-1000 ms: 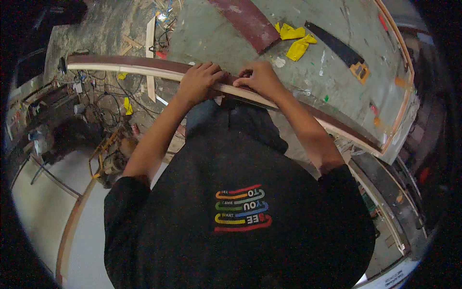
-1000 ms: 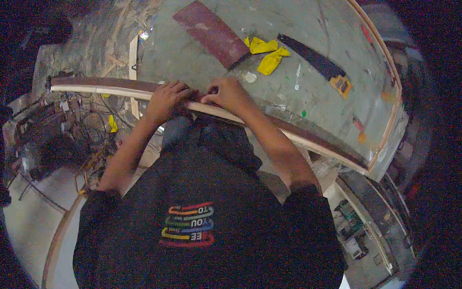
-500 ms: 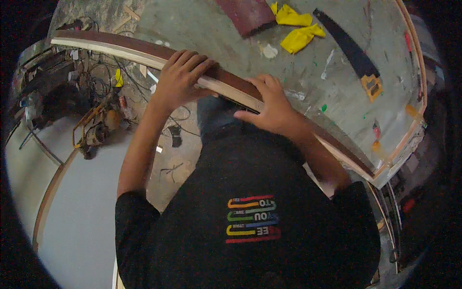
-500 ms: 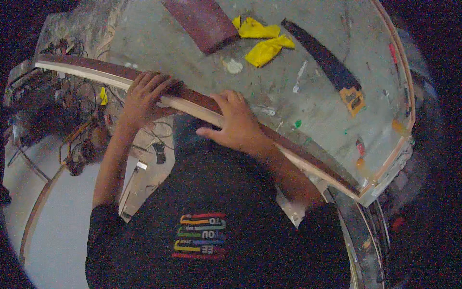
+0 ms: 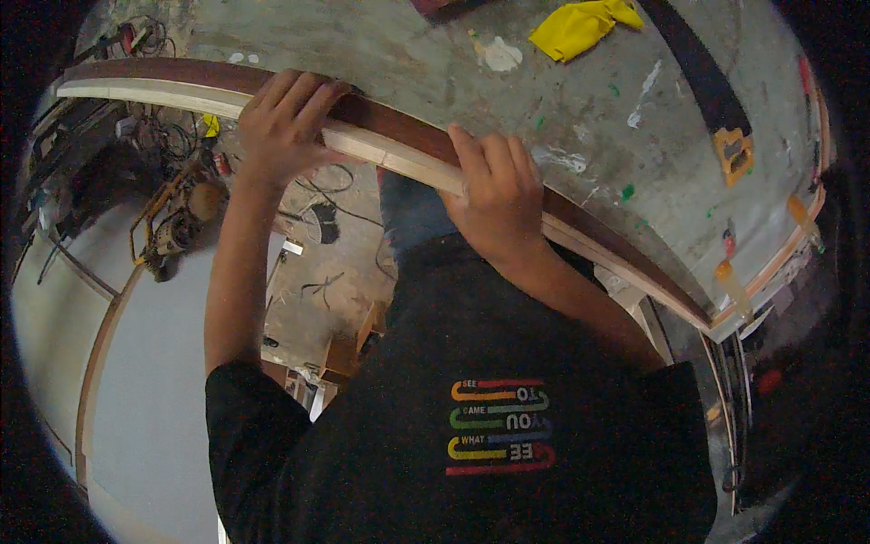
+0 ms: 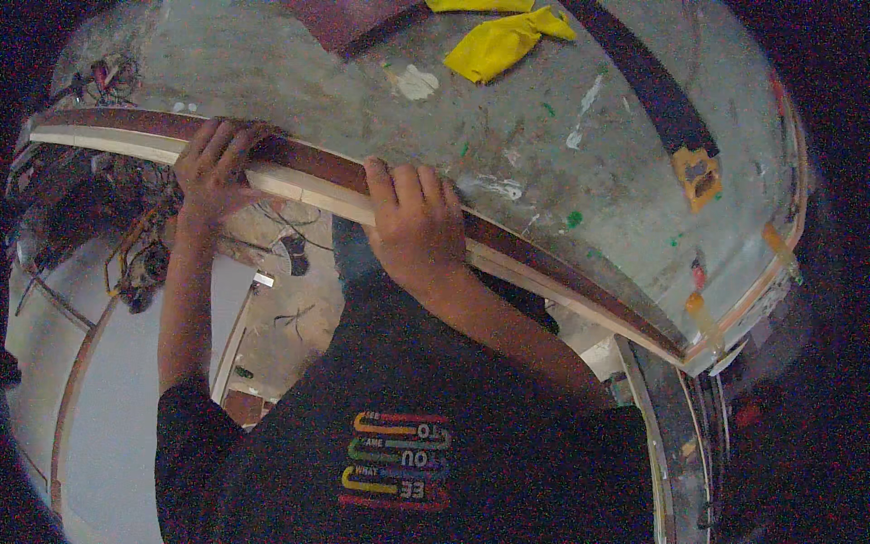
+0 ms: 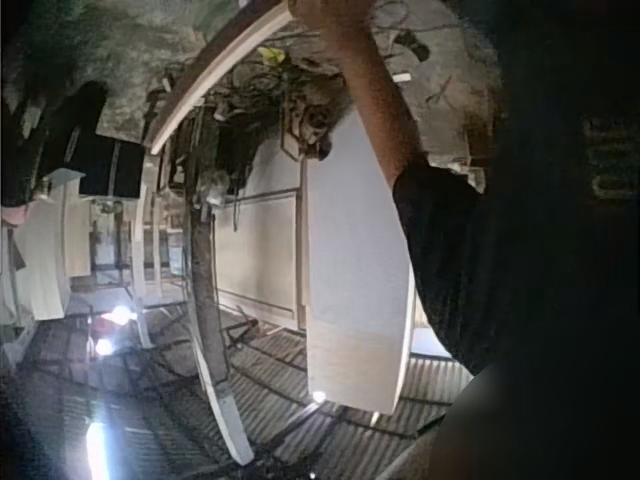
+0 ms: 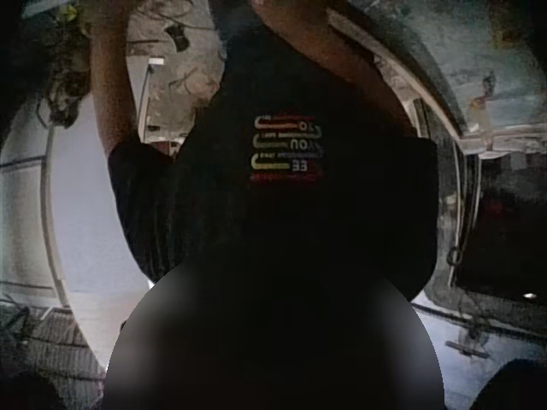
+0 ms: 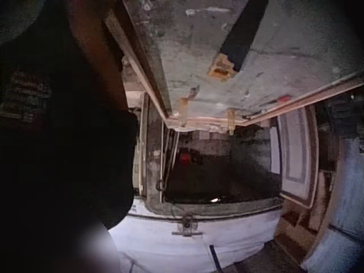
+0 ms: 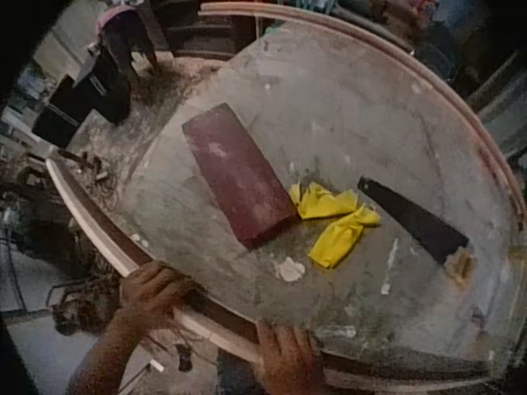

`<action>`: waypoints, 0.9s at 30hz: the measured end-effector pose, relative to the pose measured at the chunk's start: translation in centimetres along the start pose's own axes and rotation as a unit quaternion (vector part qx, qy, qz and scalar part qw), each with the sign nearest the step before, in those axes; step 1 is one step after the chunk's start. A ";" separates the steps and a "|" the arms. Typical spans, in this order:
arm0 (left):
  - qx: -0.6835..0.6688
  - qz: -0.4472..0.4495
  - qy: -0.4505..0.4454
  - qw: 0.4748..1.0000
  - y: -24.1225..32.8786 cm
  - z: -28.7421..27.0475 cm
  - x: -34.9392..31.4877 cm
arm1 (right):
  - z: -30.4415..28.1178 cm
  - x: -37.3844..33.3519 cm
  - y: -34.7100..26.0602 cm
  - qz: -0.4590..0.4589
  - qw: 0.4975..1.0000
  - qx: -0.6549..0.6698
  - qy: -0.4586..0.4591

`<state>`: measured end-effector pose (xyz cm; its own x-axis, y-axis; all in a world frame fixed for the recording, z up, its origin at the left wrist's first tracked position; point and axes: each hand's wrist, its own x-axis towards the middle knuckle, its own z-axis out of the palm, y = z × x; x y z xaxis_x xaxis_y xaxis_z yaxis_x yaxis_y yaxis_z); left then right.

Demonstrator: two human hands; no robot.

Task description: The person assembles a wooden frame by aligning and joining wooden strips on a workbench. They use a utility knife to trim edges and a yellow cloth to wipe the frame. The person repeatedly adjusts the frame pieces and inspects the joints.

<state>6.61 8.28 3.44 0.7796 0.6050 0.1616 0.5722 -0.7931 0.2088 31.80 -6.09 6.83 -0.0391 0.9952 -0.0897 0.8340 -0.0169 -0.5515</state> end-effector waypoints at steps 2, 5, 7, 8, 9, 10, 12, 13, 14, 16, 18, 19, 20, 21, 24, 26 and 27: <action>0.006 0.011 -0.001 1.000 -0.1 -0.2 0.1 | -0.1 -0.1 0.0 0.004 1.000 -0.001 -0.008; 0.002 0.002 -0.007 1.000 0.3 -0.8 0.8 | -0.6 0.3 -0.4 0.009 1.000 -0.001 -0.019; -0.018 0.016 0.011 1.000 0.6 -1.2 1.5 | -1.1 0.9 -0.9 0.010 1.000 0.005 -0.010; -0.023 0.023 0.024 0.999 0.7 -1.4 1.8 | -1.1 1.4 -1.3 0.007 1.000 0.013 0.003; -0.018 0.027 0.030 0.999 0.8 -1.6 2.1 | -1.1 1.8 -1.6 0.002 1.000 0.013 0.021; -0.014 0.028 0.034 0.999 0.9 -1.7 2.1 | -0.8 2.4 -1.9 -0.014 0.999 0.032 0.023; -0.019 0.022 0.030 0.999 0.8 -1.7 2.0 | -0.2 3.1 -2.2 -0.042 0.998 0.051 0.015; -0.025 0.018 0.028 0.999 0.8 -1.5 1.7 | 0.2 3.3 -2.3 -0.054 0.997 0.050 0.014; -0.029 0.019 0.035 0.999 0.6 -1.3 1.4 | 0.6 3.4 -2.2 -0.070 0.997 0.045 0.005; -0.033 0.028 0.057 0.997 0.2 -0.6 0.7 | 1.2 3.4 -2.1 -0.090 0.995 0.036 0.003; -0.003 0.023 0.042 0.999 0.1 -0.2 -0.1 | 1.6 3.1 -2.1 -0.086 0.995 0.034 0.030; 0.026 0.021 0.019 0.999 0.0 -0.4 -0.5 | 1.6 3.0 -2.1 -0.089 0.995 0.037 -0.021; 0.062 0.008 -0.012 0.998 0.0 -0.1 -0.3 | 1.7 2.8 -2.2 -0.084 0.995 0.027 -0.048; 0.103 0.037 -0.004 0.994 0.0 -0.6 -0.6 | 1.9 3.1 -2.1 -0.096 0.995 0.002 -0.039; 0.008 0.009 0.000 1.000 0.9 -1.4 0.2 | 1.9 2.8 -2.5 -0.087 0.995 -0.033 -0.031; -0.057 -0.055 -0.093 0.992 1.6 -2.5 0.6 | 1.6 2.6 -2.6 -0.083 0.996 0.011 -0.011; -0.090 -0.040 -0.067 0.993 2.0 -2.8 0.7 | 1.4 2.6 -2.6 -0.072 0.997 0.034 -0.010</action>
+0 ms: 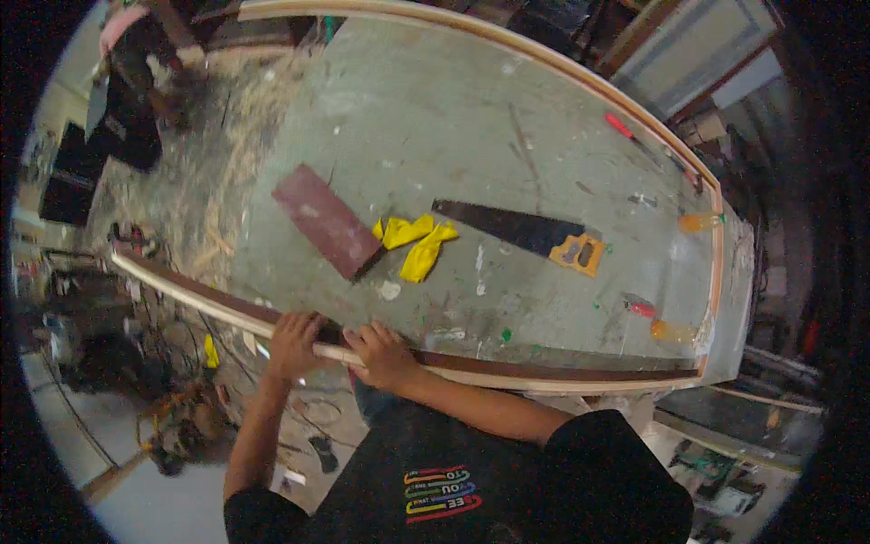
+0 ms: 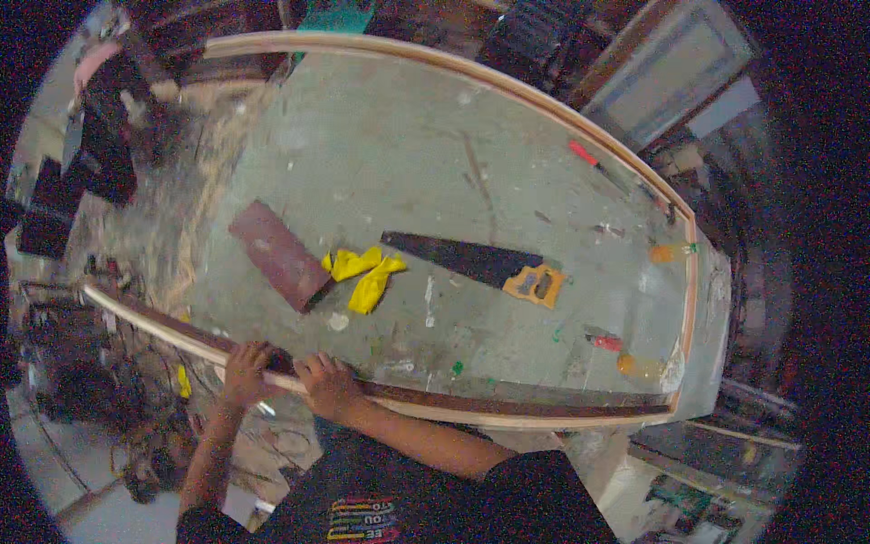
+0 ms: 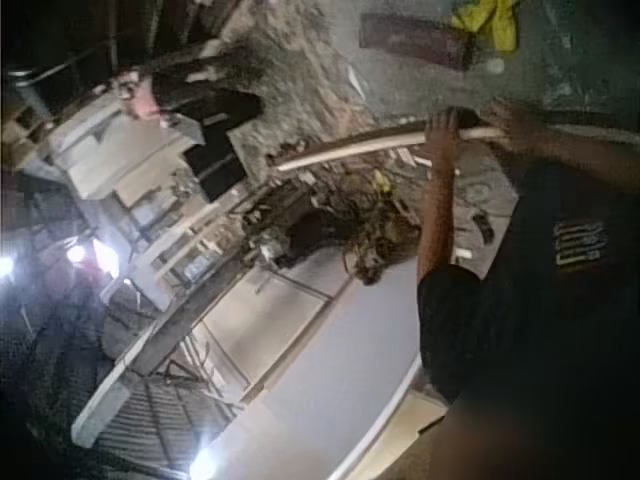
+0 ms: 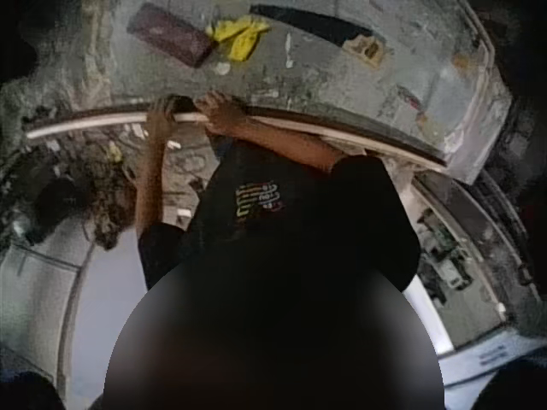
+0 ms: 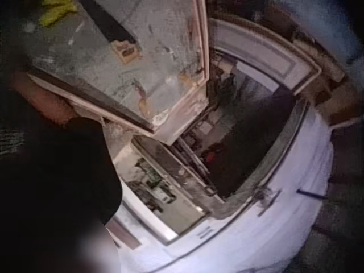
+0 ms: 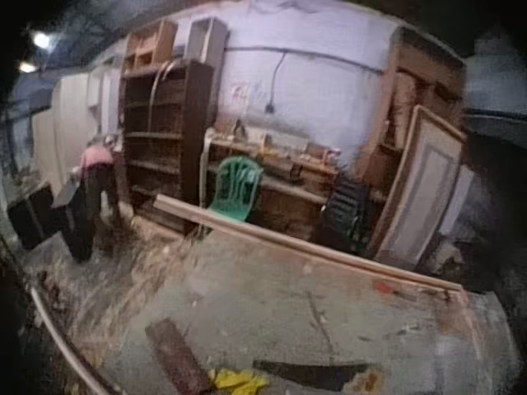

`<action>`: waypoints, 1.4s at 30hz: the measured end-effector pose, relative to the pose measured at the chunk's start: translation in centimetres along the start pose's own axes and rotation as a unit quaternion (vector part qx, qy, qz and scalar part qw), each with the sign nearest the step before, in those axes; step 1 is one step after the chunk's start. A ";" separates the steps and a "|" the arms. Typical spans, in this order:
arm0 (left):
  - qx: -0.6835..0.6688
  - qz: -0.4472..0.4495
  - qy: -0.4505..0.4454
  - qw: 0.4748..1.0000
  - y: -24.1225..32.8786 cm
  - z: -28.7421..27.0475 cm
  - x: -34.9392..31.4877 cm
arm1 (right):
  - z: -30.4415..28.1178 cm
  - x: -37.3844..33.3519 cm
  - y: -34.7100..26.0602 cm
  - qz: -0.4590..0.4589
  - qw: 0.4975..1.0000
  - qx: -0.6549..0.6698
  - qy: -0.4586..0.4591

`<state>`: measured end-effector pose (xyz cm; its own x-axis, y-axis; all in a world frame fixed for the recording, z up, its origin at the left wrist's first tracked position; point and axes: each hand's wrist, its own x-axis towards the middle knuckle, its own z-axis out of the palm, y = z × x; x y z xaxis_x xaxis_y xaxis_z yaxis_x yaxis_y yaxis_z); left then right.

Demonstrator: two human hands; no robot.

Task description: The person assembles a wooden frame by aligning and joining wooden strips on a workbench. They use a utility knife to trim edges and a yellow cloth to wipe the frame. The person repeatedly adjusts the frame pieces and inspects the joints.

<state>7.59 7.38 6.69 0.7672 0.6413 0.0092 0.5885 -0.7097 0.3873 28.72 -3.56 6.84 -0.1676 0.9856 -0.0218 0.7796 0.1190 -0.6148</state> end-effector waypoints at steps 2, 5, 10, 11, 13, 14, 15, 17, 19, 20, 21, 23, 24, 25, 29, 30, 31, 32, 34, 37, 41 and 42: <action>0.027 0.062 0.004 0.998 0.6 -0.1 0.3 | -0.3 -0.2 0.2 0.005 1.000 0.019 0.014; 0.050 0.069 -0.006 0.996 1.1 0.3 0.0 | -0.6 -0.2 1.2 0.000 0.999 0.052 -0.011; 0.039 0.019 -0.093 0.995 0.6 0.3 -0.6 | -1.3 2.4 2.5 0.090 0.977 0.166 -0.096; 0.043 0.023 -0.091 0.995 0.4 0.4 -0.6 | -1.5 3.0 2.6 0.108 0.975 0.170 -0.098; 0.082 0.015 -0.102 0.991 -0.1 0.8 -0.3 | -1.9 4.1 2.6 0.139 0.966 0.195 -0.094; 0.114 -0.016 -0.151 0.982 -0.3 1.2 -0.2 | -2.1 4.4 2.7 0.173 0.954 0.207 -0.133; 0.098 -0.034 -0.187 0.977 -0.6 1.7 0.0 | -2.2 5.1 2.8 0.195 0.943 0.206 -0.174; 0.121 -0.026 -0.163 0.979 -0.9 2.2 0.1 | -2.5 5.8 3.1 0.230 0.929 0.233 -0.172; 0.077 0.044 -0.003 0.996 -0.9 2.2 0.4 | -2.6 6.6 3.4 0.135 0.982 0.098 -0.093; 0.071 0.036 -0.036 0.996 -0.9 2.0 0.6 | -2.5 6.8 3.6 0.147 0.974 0.107 -0.135; 0.061 0.058 0.001 0.996 -0.6 1.8 0.5 | -2.4 6.8 3.6 0.142 0.976 0.113 -0.119; 0.052 0.041 -0.018 0.998 0.2 1.1 0.4 | -2.0 6.4 3.7 0.140 0.978 0.098 -0.119; 0.045 0.047 -0.008 0.998 0.4 0.8 0.8 | -1.9 6.3 3.8 0.143 0.979 0.091 -0.111; 0.056 0.039 -0.009 0.998 0.8 0.5 1.0 | -1.9 5.8 3.8 0.121 0.983 0.101 -0.095; 0.051 0.042 -0.014 0.998 1.2 0.2 1.3 | -2.2 4.1 4.6 0.105 0.982 0.130 -0.092; 0.053 0.049 0.001 0.997 1.1 0.3 1.3 | -2.3 3.5 4.9 0.110 0.981 0.136 -0.089; 0.058 0.052 0.002 0.997 0.9 0.4 1.3 | -2.4 2.9 5.2 0.125 0.978 0.141 -0.087; 0.057 0.057 0.012 0.997 0.8 0.5 1.3 | -2.5 2.4 5.4 0.114 0.980 0.141 -0.079; 0.061 0.051 0.009 0.997 0.6 0.7 1.2 | -2.8 1.3 5.7 0.120 0.981 0.128 -0.086; 0.019 0.048 -0.009 0.999 0.7 0.2 1.2 | -3.4 0.2 5.9 0.130 0.978 0.145 -0.080; -0.060 0.054 -0.035 0.996 1.1 -1.5 2.1 | -4.8 -1.6 6.1 0.173 0.975 0.104 -0.095; -0.091 0.053 -0.036 0.994 1.1 -1.9 2.5 | -5.1 -2.3 6.2 0.181 0.975 0.099 -0.084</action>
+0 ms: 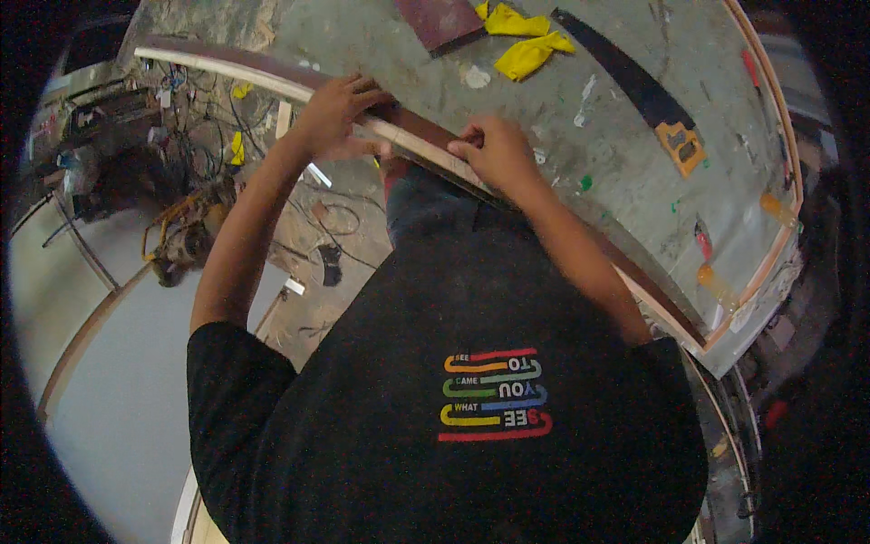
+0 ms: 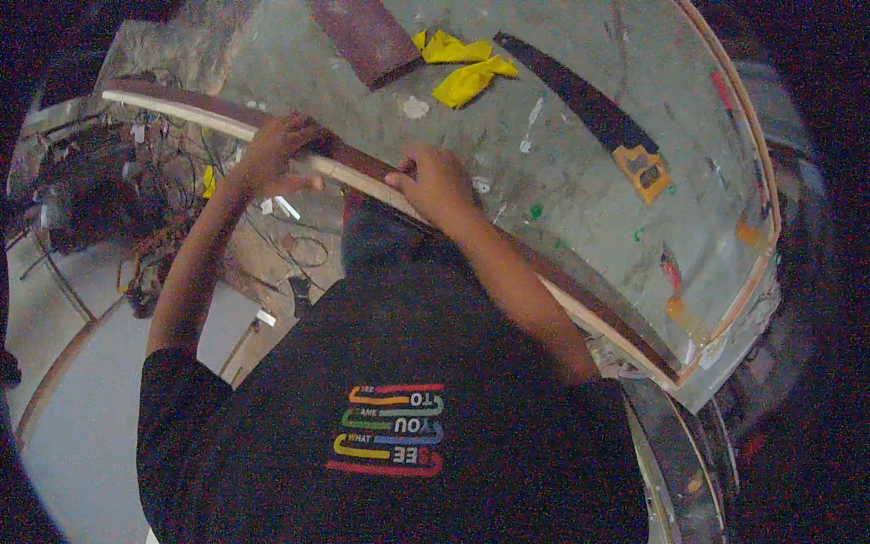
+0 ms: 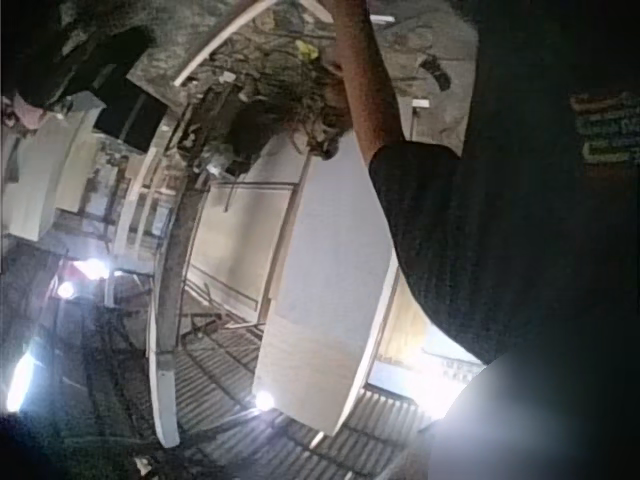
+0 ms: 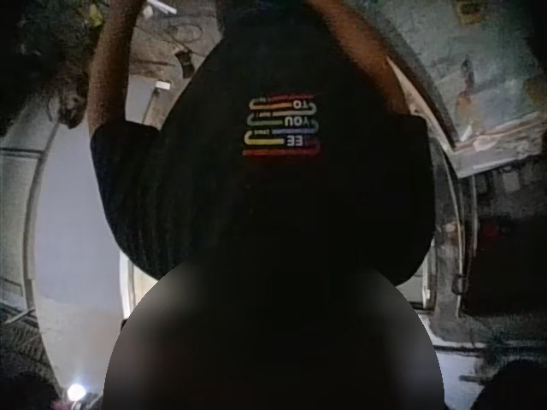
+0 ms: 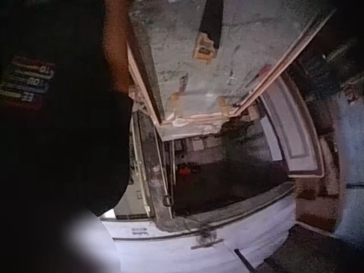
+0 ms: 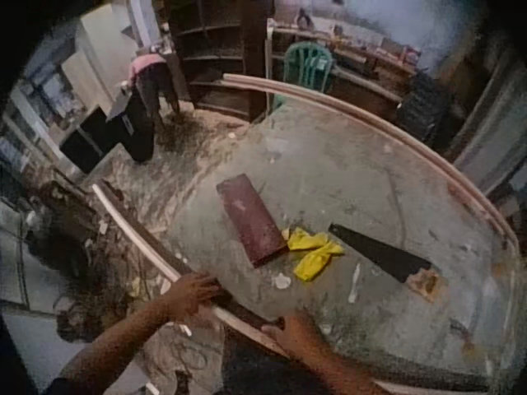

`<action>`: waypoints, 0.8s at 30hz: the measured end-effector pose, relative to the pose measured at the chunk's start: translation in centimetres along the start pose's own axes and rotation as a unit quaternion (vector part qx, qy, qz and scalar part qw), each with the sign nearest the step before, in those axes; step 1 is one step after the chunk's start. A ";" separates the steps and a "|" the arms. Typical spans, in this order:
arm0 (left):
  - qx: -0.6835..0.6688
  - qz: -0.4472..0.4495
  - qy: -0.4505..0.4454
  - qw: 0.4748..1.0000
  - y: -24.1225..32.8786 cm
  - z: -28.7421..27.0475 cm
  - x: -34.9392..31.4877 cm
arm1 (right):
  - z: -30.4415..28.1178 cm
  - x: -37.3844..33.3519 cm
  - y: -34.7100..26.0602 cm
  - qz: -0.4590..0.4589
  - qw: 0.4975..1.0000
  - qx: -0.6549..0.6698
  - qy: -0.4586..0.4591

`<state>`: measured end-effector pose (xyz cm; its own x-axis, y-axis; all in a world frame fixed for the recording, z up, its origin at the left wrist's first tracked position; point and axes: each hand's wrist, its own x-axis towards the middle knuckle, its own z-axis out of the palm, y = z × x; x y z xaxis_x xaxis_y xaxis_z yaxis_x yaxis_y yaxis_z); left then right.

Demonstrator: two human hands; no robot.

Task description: The person assembles a wooden frame by aligning and joining wooden strips on a workbench. They use a utility knife to trim edges and a yellow cloth to wipe the frame. The person repeatedly adjusts the frame pieces and inspects the joints.

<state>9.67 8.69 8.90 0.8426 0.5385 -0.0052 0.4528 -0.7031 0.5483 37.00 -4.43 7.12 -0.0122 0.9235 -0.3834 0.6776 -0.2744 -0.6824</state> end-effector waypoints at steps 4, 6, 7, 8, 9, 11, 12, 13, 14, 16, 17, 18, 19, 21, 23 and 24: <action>-0.052 -0.119 -0.095 0.987 -0.5 -0.4 2.5 | -1.2 -2.2 1.8 0.040 0.998 0.044 0.012; -0.009 -0.055 -0.058 0.997 -0.1 0.6 2.6 | -1.3 -2.4 2.2 0.036 0.996 0.083 0.013; -0.003 -0.048 -0.024 0.999 0.4 1.2 2.2 | -1.2 -2.2 2.1 0.021 0.993 0.112 0.022; 0.007 -0.038 0.014 0.999 0.6 1.8 1.7 | -1.1 -1.9 1.8 0.032 0.995 0.098 0.015; 0.029 -0.040 0.053 0.997 0.8 2.4 1.5 | -0.9 -1.5 1.3 0.031 0.996 0.088 0.015; 0.068 -0.046 0.130 0.988 1.2 3.6 0.6 | -0.4 -0.6 -0.1 0.011 0.998 0.053 0.029; 0.053 -0.055 0.137 0.988 1.1 4.1 0.3 | 0.1 -0.1 -0.9 -0.011 0.998 0.027 0.047; 0.041 -0.060 0.144 0.987 1.0 4.3 0.1 | 0.2 0.3 -1.6 -0.078 0.994 0.012 0.082; 0.035 -0.069 0.156 0.985 0.8 4.4 -0.1 | 0.4 0.6 -2.2 -0.043 0.997 0.008 0.064; 0.048 -0.066 0.149 0.985 0.8 4.7 -0.2 | 0.4 0.7 -2.8 -0.010 0.998 0.004 0.056; 0.053 -0.070 0.153 0.984 0.7 4.7 -0.2 | 0.8 1.9 -3.1 -0.041 0.998 0.012 0.047; 0.066 -0.072 0.175 0.980 0.8 4.7 -0.2 | 1.0 2.6 -3.1 -0.023 1.000 0.000 0.020; 0.067 -0.073 0.188 0.977 0.8 4.7 -0.1 | 1.1 2.5 -3.2 -0.024 1.000 0.007 0.012; 0.035 -0.056 0.194 0.979 1.1 4.8 -0.1 | 1.2 2.7 -2.9 -0.046 0.999 -0.009 0.001; 0.049 -0.067 0.212 0.974 1.5 4.9 0.0 | 1.2 2.9 -2.8 -0.061 0.997 -0.050 0.019; 0.060 -0.068 0.220 0.971 1.6 5.0 -0.1 | 1.5 3.3 -2.9 -0.073 0.996 -0.044 0.019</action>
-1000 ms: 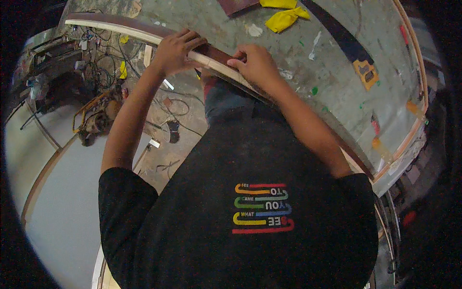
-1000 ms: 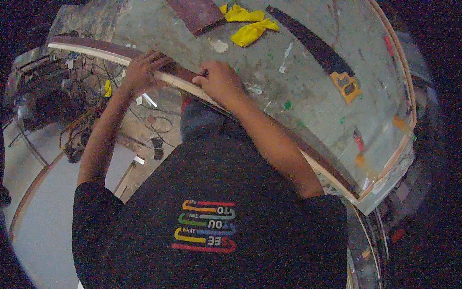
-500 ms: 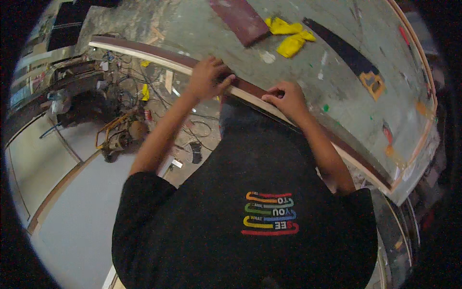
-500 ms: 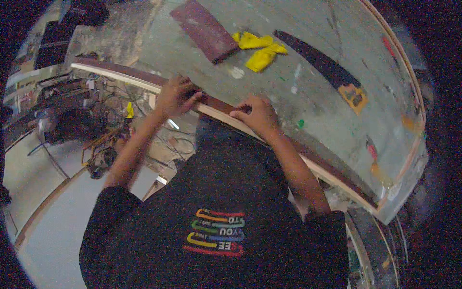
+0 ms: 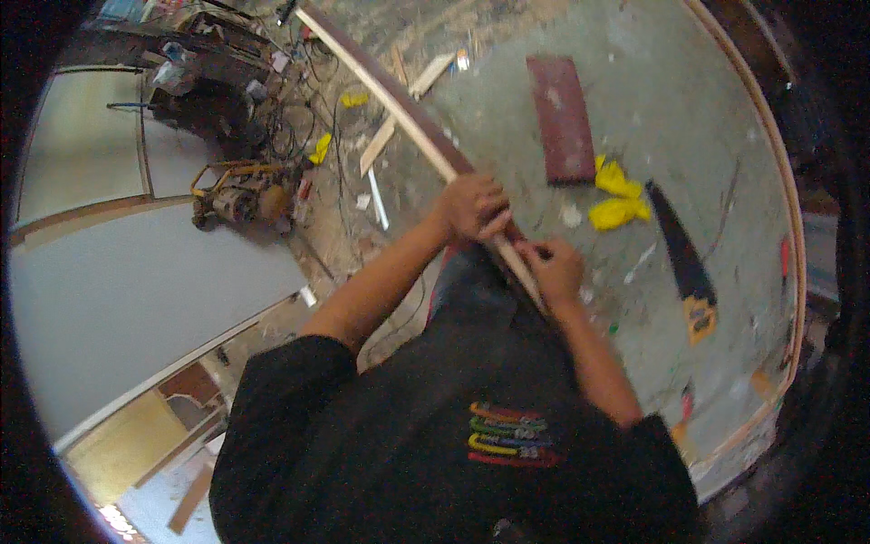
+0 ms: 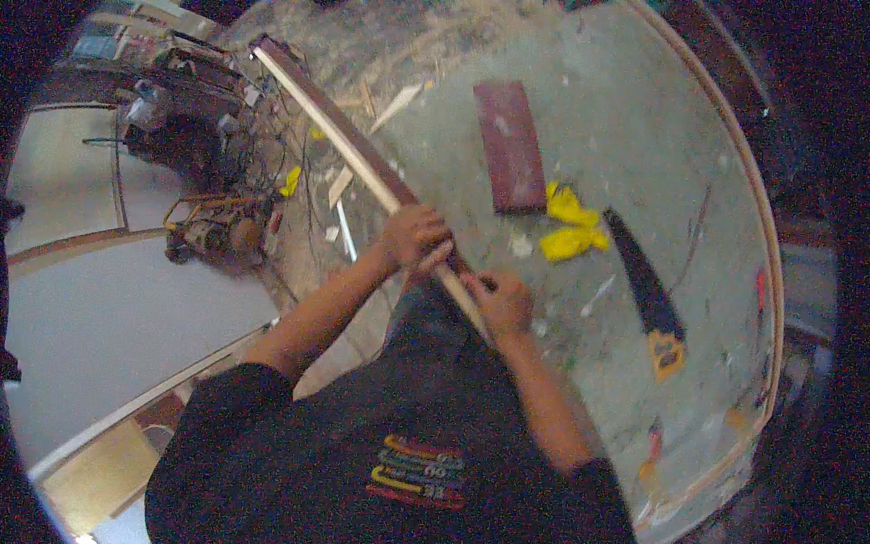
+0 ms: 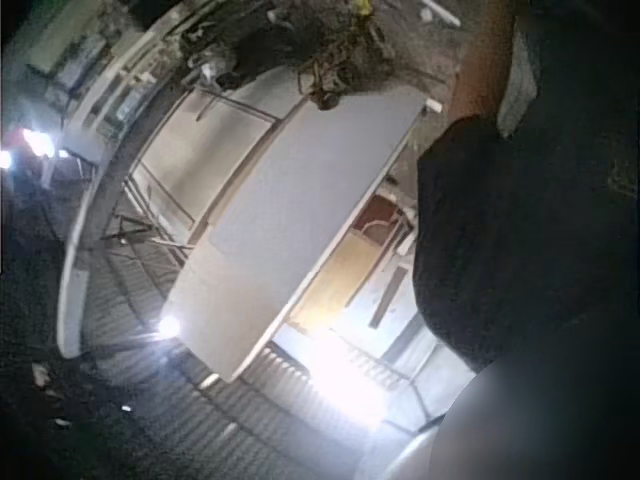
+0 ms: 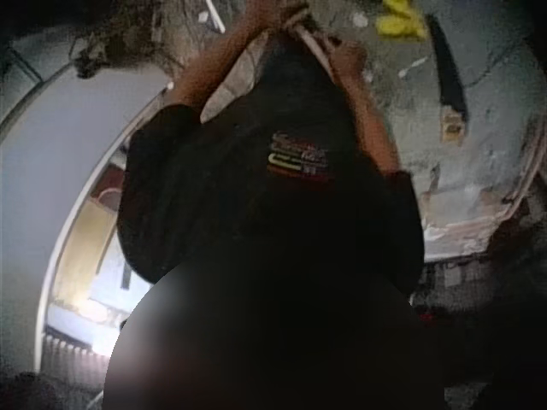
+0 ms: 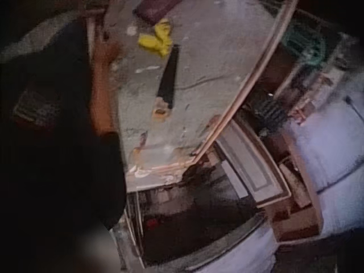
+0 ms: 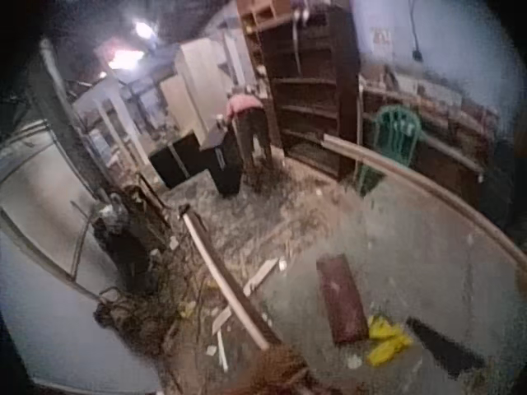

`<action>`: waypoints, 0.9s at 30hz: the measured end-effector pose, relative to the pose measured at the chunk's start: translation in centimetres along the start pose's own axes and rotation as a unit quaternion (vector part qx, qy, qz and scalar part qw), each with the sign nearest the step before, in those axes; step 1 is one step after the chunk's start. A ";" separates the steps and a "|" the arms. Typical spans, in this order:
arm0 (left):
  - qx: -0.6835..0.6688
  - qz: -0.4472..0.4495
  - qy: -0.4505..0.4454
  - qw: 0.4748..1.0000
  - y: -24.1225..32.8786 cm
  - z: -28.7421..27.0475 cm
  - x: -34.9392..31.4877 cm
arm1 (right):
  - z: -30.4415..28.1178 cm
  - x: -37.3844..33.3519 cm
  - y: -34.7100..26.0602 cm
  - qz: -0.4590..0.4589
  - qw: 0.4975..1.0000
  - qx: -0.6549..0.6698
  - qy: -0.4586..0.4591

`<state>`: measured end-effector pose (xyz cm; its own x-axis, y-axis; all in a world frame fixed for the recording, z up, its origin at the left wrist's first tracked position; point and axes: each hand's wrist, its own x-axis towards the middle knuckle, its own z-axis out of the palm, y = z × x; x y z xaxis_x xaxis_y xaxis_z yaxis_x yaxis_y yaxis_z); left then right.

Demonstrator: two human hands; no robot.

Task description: The person assembles a wooden frame by aligning and joining wooden strips on a workbench. They use a utility knife to trim edges and a yellow cloth to wipe the frame. The person repeatedly adjusts the frame pieces and inspects the joints.

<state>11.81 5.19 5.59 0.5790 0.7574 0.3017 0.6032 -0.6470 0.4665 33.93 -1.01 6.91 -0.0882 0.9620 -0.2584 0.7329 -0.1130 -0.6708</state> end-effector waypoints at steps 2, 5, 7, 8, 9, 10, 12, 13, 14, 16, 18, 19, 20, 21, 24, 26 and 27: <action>-0.002 0.006 0.037 0.999 0.2 0.0 -0.1 | 0.1 -0.1 -0.5 0.023 0.999 -0.025 -0.006; -0.018 -0.008 0.043 0.999 0.5 0.4 -0.7 | 0.4 0.4 -1.6 0.006 0.999 0.040 0.027; -0.011 0.015 0.050 0.999 0.2 0.7 -0.7 | 0.2 0.6 -2.1 0.025 0.996 0.063 0.051; -0.014 0.024 0.056 0.998 -0.1 0.8 -0.9 | 0.1 0.3 -2.3 0.041 0.995 0.077 0.043; -0.032 0.038 0.088 0.995 -0.3 1.0 -0.4 | -0.4 1.0 -2.3 -0.010 0.996 0.066 0.055; 0.007 0.008 0.042 0.999 -0.9 0.9 -0.3 | -0.6 1.1 -2.6 -0.004 0.998 0.046 0.036; 0.018 0.004 -0.010 1.000 -1.4 1.2 0.2 | -1.2 1.2 -2.7 0.058 0.998 0.010 -0.018; -0.013 0.017 0.030 0.999 -2.0 1.1 0.8 | -1.4 1.1 -2.8 0.095 0.995 0.002 -0.036; 0.000 0.017 0.015 1.000 -1.9 1.1 0.8 | -1.4 2.0 -2.8 0.131 0.990 -0.018 -0.041; 0.025 -0.038 -0.036 0.998 -1.8 0.7 0.9 | -0.6 2.9 -3.6 0.025 0.999 0.045 0.015; 0.001 -0.011 0.051 0.999 -1.6 0.1 1.2 | -0.3 3.6 -4.3 -0.037 0.998 0.039 0.025; -0.018 -0.010 0.064 0.998 -1.6 0.1 1.6 | -0.3 4.0 -4.5 0.032 0.995 0.091 0.004; -0.021 0.011 0.078 0.997 -1.9 -0.2 2.0 | -0.3 4.0 -4.5 0.048 0.996 0.075 0.014; 0.003 -0.018 0.075 0.997 -2.0 -0.2 2.4 | -0.4 4.6 -4.5 0.048 0.996 0.065 0.040; 0.006 -0.016 0.059 0.998 -1.9 0.1 2.6 | -0.5 4.6 -4.2 0.029 0.998 0.023 0.053; -0.017 -0.010 0.086 0.996 -1.6 0.6 2.2 | -0.1 5.0 -4.0 -0.076 0.993 0.008 0.085; -0.021 -0.010 0.087 0.996 -1.8 0.6 2.2 | 0.1 4.8 -3.9 -0.083 0.991 0.022 0.104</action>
<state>12.33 7.93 4.93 0.4611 0.7761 0.4302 0.5875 -0.6303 0.5075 30.54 4.07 8.22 -0.0598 0.9982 0.0043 0.6891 0.0444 -0.7233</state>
